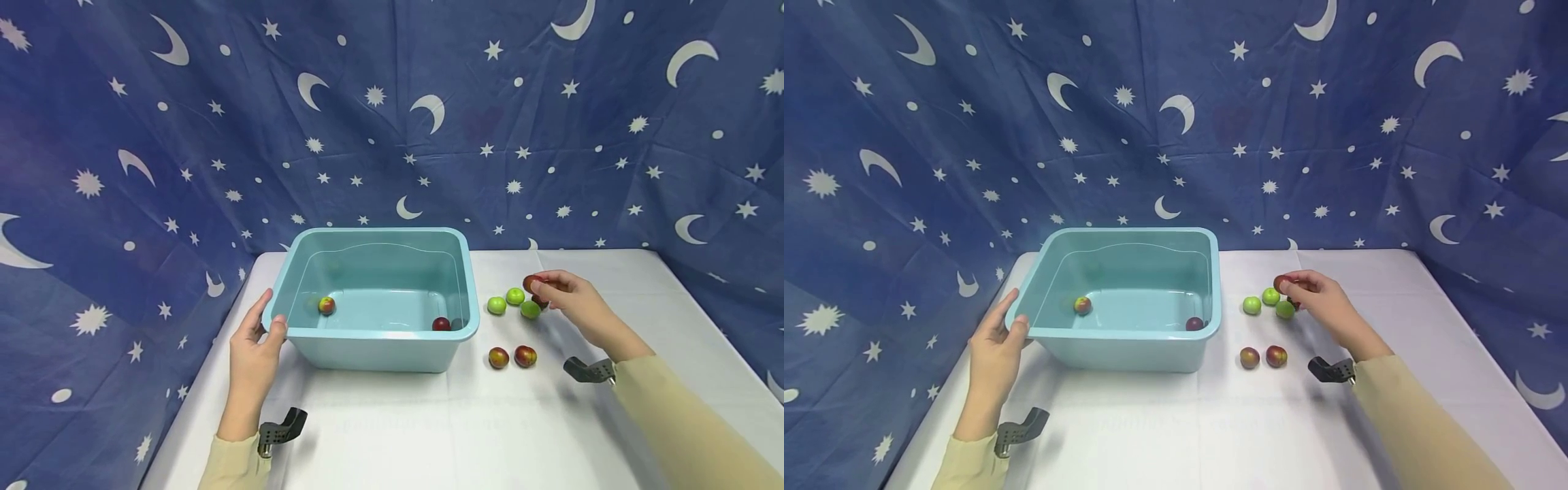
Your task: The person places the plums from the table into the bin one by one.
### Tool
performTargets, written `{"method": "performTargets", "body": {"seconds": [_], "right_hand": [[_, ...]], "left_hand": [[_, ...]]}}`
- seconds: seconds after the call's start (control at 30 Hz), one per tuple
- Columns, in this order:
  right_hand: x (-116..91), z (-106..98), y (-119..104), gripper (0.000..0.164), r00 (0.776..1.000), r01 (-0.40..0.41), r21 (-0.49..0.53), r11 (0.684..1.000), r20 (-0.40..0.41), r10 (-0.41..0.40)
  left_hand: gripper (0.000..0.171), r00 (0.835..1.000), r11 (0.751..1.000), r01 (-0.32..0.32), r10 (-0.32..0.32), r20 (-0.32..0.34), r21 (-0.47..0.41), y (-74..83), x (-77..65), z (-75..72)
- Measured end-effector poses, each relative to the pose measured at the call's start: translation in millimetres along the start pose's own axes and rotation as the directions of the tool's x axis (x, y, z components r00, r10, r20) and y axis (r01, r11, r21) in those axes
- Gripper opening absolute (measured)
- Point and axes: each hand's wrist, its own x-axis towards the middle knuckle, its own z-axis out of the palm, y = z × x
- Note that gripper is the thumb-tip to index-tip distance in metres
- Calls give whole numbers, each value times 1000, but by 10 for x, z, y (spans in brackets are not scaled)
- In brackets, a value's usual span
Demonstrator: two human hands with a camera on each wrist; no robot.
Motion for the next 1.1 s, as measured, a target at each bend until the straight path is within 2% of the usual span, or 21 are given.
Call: {"method": "performTargets", "body": {"seconds": [0.13, 0.33, 0.47, 0.7, 0.87, 1.1], "right_hand": [[33, 13, -190, 61, 999, 32, 53, 998, -35, -30], [102, 50, -456, 52, 991, 111, 111, 988, -90, -101], [161, 81, -669, 52, 987, 137, 130, 982, -100, -125], [257, 160, -1019, 53, 987, 152, 145, 978, -72, -143], [351, 263, -1206, 54, 987, 157, 215, 964, -57, -149], [491, 462, -1411, 53, 988, 153, 279, 948, -25, -153]], "left_hand": [[48, 1000, 1000, -15, 15, 3, -12, 17, -3, 1], [48, 1000, 1000, -6, 6, -5, -1, -3, -5, 1], [47, 1000, 1000, -4, 4, -5, -11, -7, -2, 2], [48, 1000, 999, 10, -10, 6, -31, 6, -3, 10], [50, 1000, 999, 27, -27, 11, -23, 17, 7, 16], [49, 1000, 999, 14, -14, 6, -31, 29, 3, 9]]}}
